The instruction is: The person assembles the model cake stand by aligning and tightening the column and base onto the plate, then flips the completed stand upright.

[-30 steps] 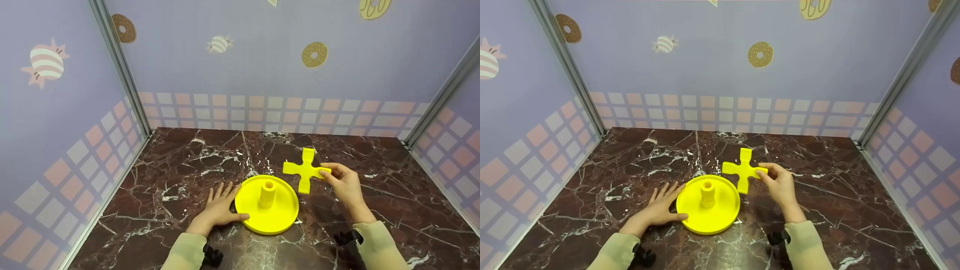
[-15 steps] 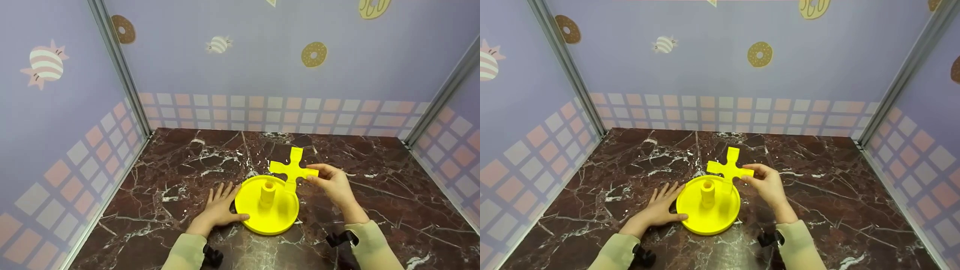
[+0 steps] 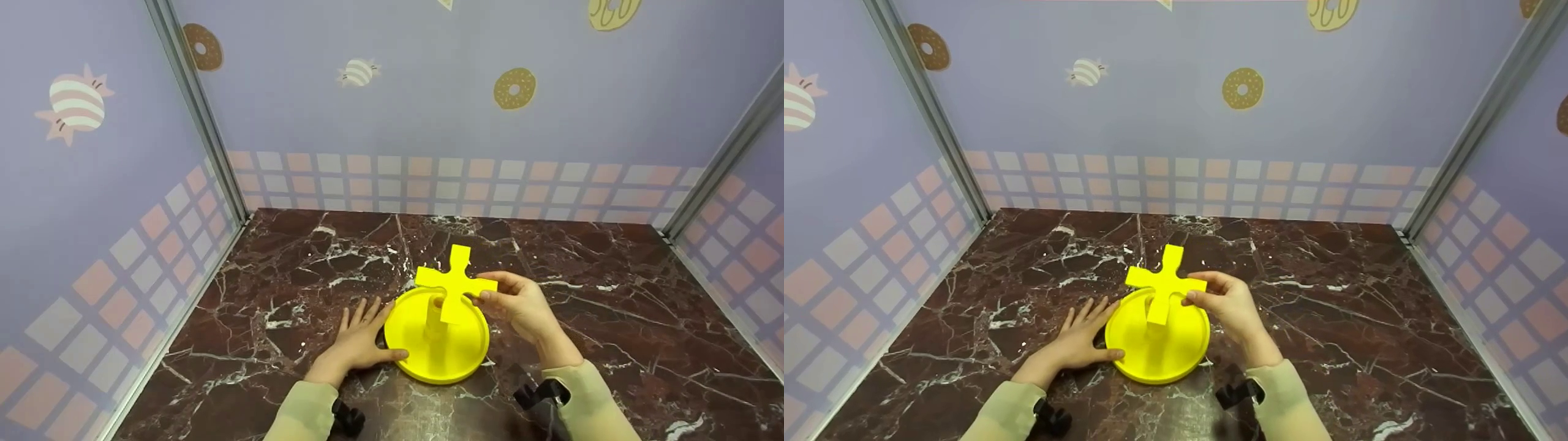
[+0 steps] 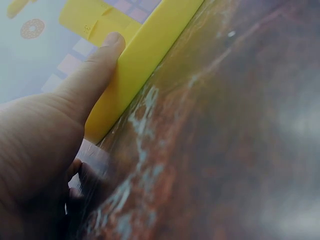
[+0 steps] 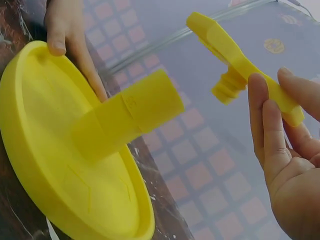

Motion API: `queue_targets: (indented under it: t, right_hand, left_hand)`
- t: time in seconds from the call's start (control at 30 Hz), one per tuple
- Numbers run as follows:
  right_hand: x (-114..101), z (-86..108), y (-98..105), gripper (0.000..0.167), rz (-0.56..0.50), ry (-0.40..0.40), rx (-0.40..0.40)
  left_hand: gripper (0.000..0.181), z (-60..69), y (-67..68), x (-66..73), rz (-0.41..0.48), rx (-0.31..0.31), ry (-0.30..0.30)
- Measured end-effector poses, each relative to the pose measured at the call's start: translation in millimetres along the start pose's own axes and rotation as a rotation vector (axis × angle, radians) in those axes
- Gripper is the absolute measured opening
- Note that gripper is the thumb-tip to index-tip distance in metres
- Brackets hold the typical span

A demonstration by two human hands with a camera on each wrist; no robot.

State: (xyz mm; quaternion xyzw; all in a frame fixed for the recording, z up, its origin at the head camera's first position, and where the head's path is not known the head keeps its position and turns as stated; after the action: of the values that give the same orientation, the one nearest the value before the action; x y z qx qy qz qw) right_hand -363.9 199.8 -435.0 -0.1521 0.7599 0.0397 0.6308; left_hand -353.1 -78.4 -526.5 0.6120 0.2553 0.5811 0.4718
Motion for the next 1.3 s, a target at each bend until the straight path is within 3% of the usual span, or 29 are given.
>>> queue_targets:
  t: [0.27,0.57,0.8,1.13,1.3]
  right_hand:
    - [13.6,-4.8,-13.1,0.026,-0.029,-0.063,0.004]
    - [27.5,-6.4,-16.1,0.045,-0.003,-0.119,0.012]
    - [33.8,-5.6,-15.2,0.035,-0.025,-0.143,-0.002]
    - [42.1,-6.1,-16.3,0.040,-0.070,-0.178,-0.033]
    - [43.6,-4.7,-15.9,0.035,-0.070,-0.193,-0.034]
  left_hand:
    - [0.112,0.2,0.8,1.5,-0.015,0.004,-0.003]
    - [0.111,-2.1,-0.3,0.2,-0.021,-0.002,0.006]
    - [0.112,-2.4,-1.5,-0.6,-0.018,-0.001,0.007]
    - [0.112,-1.4,-0.3,-0.4,-0.024,0.010,0.004]
    - [0.112,-1.0,-0.8,0.1,-0.017,0.005,0.005]
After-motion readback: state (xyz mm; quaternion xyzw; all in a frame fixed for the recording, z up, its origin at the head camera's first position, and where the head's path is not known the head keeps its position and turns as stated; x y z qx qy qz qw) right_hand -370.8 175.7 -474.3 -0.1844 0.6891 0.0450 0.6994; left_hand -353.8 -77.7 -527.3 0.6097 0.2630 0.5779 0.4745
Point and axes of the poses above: each hand's wrist, its own z-axis away from the middle knuckle, its own y-axis out of the back of the hand, x = y × z, the point moved 8 cm from there along -z, towards the middle knuckle, and after that the axes turned 6 degrees about y, right-handed, at the moved point
